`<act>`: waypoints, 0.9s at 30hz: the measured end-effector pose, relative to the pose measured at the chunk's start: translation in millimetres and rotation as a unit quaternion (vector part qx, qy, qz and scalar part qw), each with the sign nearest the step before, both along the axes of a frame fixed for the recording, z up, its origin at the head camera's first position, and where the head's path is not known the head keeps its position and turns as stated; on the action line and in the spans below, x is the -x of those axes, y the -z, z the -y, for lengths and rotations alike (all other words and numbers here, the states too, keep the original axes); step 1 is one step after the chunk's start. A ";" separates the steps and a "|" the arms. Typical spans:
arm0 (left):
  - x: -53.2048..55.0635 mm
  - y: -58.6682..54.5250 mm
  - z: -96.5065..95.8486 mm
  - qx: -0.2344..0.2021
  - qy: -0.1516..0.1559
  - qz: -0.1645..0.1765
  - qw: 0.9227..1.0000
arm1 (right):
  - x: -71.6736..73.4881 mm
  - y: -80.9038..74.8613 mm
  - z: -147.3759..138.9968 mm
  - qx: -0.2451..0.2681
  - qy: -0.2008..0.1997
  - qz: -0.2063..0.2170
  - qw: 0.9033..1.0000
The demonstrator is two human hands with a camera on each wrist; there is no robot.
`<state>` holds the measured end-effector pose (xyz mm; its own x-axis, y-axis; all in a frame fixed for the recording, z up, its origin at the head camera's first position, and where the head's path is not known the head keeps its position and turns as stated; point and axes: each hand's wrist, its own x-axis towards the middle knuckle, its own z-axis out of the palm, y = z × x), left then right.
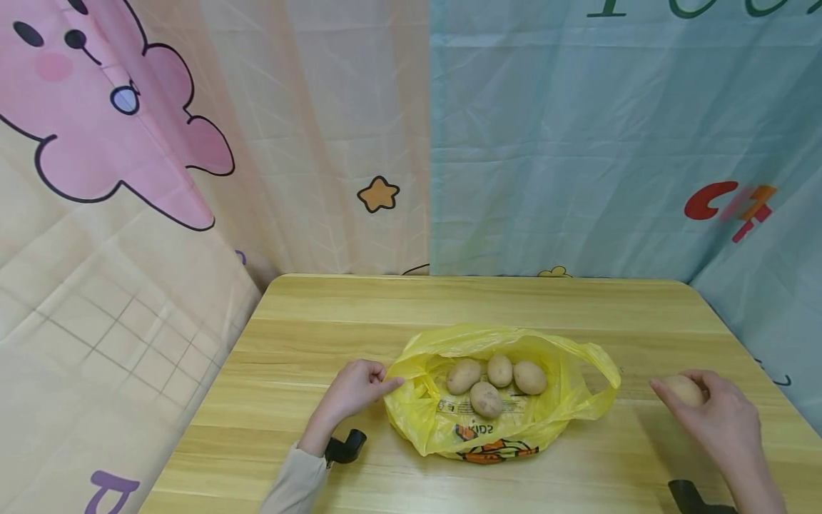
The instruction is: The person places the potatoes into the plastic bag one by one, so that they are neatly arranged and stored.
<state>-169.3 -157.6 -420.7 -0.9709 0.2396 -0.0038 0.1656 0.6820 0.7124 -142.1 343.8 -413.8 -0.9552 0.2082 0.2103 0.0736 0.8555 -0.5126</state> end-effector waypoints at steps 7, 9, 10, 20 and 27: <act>-0.5 0.8 0.4 0.000 0.001 -0.005 1.000 | -2.5 -4.7 8.2 -0.008 0.011 -0.021 1.000; -0.3 1.0 0.3 0.000 0.002 -0.004 1.000 | -2.9 -6.2 10.5 -0.010 0.016 -0.024 1.000; -0.2 1.0 0.3 0.000 0.002 -0.002 1.000 | -3.1 -6.9 11.6 -0.011 0.018 -0.026 0.999; -0.7 0.5 0.1 -0.002 0.003 0.004 1.000 | -5.9 -17.7 21.0 -0.011 0.017 -0.031 0.999; -0.3 1.0 -0.2 -0.002 0.004 0.004 1.000 | -9.1 -25.3 28.7 -0.013 0.012 -0.054 0.998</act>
<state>-169.0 -157.3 -421.7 -0.9687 0.2481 -0.0107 0.1658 0.6783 0.7158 -133.0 315.1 -388.5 -0.9216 0.2242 0.3167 0.0407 0.8675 -0.4958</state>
